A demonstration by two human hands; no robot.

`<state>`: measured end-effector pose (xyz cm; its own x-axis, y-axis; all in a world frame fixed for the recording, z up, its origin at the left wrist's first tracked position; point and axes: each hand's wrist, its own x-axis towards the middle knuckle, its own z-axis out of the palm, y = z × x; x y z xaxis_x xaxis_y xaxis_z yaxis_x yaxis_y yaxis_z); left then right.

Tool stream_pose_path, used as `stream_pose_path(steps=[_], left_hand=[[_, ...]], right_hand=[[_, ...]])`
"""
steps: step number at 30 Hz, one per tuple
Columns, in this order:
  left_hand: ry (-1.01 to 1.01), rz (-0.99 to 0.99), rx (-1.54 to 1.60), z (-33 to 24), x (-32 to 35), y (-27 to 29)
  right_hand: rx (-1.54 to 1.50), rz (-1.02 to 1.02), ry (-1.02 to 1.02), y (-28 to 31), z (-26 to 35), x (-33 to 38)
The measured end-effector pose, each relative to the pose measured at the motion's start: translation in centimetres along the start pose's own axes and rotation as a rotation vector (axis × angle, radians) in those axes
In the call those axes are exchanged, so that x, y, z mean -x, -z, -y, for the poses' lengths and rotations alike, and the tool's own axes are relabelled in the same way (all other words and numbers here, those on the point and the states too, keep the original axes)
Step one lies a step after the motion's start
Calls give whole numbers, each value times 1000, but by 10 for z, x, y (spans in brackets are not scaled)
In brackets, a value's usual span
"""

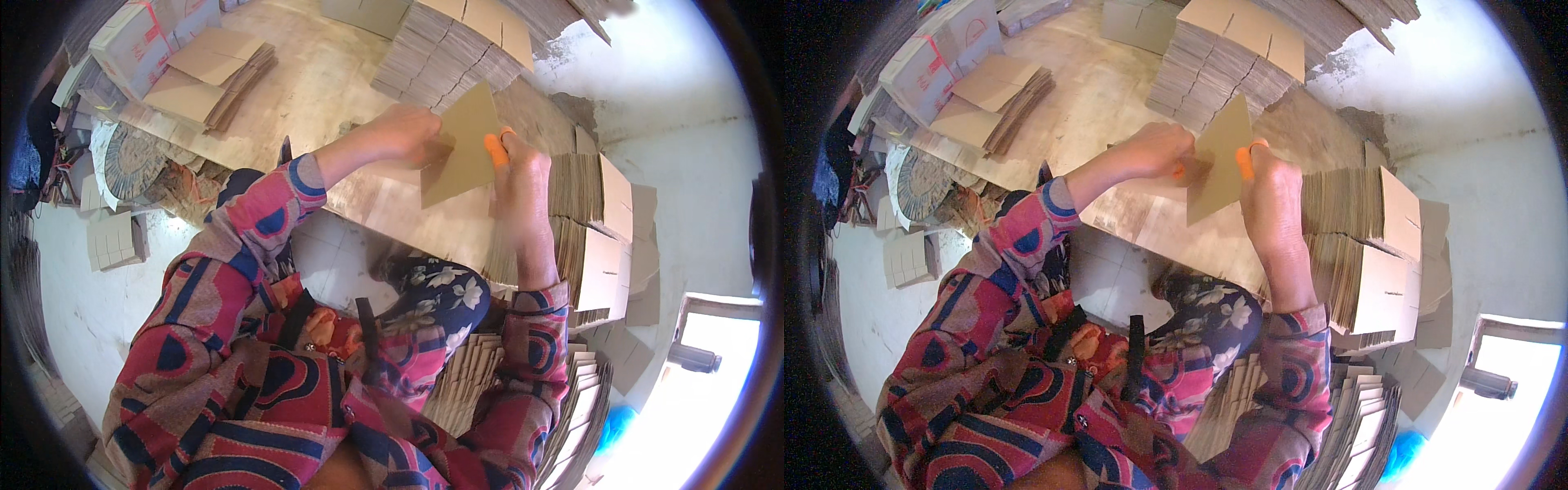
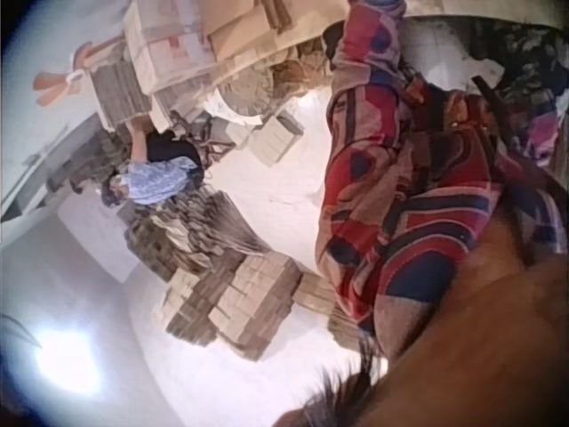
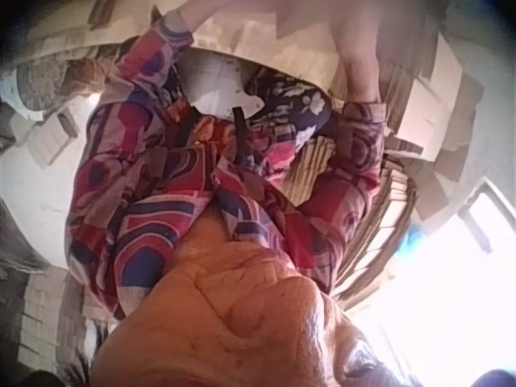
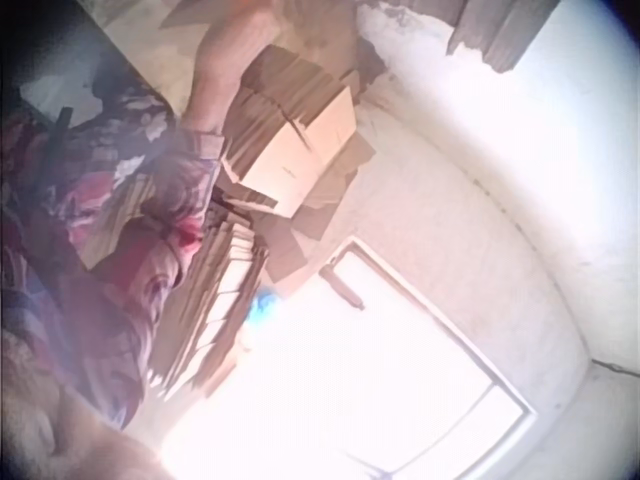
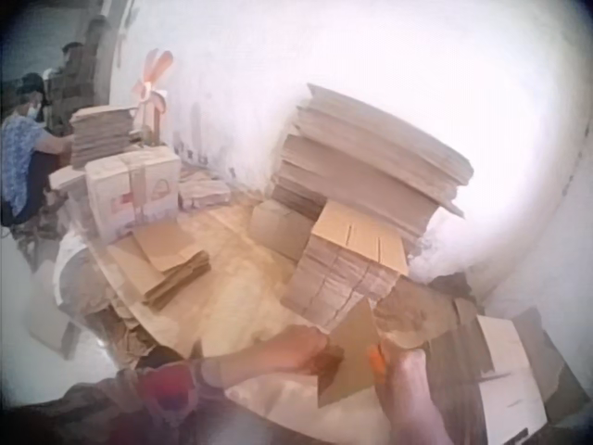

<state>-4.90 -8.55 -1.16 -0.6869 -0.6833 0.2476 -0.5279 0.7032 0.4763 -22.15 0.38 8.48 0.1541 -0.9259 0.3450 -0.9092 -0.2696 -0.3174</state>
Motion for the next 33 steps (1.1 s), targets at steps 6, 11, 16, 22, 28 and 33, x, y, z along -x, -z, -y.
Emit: stream_pose_path(steps=[6,11,16,22,28,33], left_hand=[[-43,19,-48,-4,-8,-9],[-55,-37,-36,5,0,-9],[-17,11,-26,5,-1,-6],[-13,12,-53,2,-7,-6],[28,74,-102,3,-2,-1],[151,100,-118,-9,12,25]], right_hand=[[327,275,-13,-68,-33,43],[415,22,57,-29,-37,44],[904,-221,-366,62,-123,44],[731,144,-799,103,-188,67],[841,50,-456,96,-181,66],[672,60,-554,127,-189,57]])
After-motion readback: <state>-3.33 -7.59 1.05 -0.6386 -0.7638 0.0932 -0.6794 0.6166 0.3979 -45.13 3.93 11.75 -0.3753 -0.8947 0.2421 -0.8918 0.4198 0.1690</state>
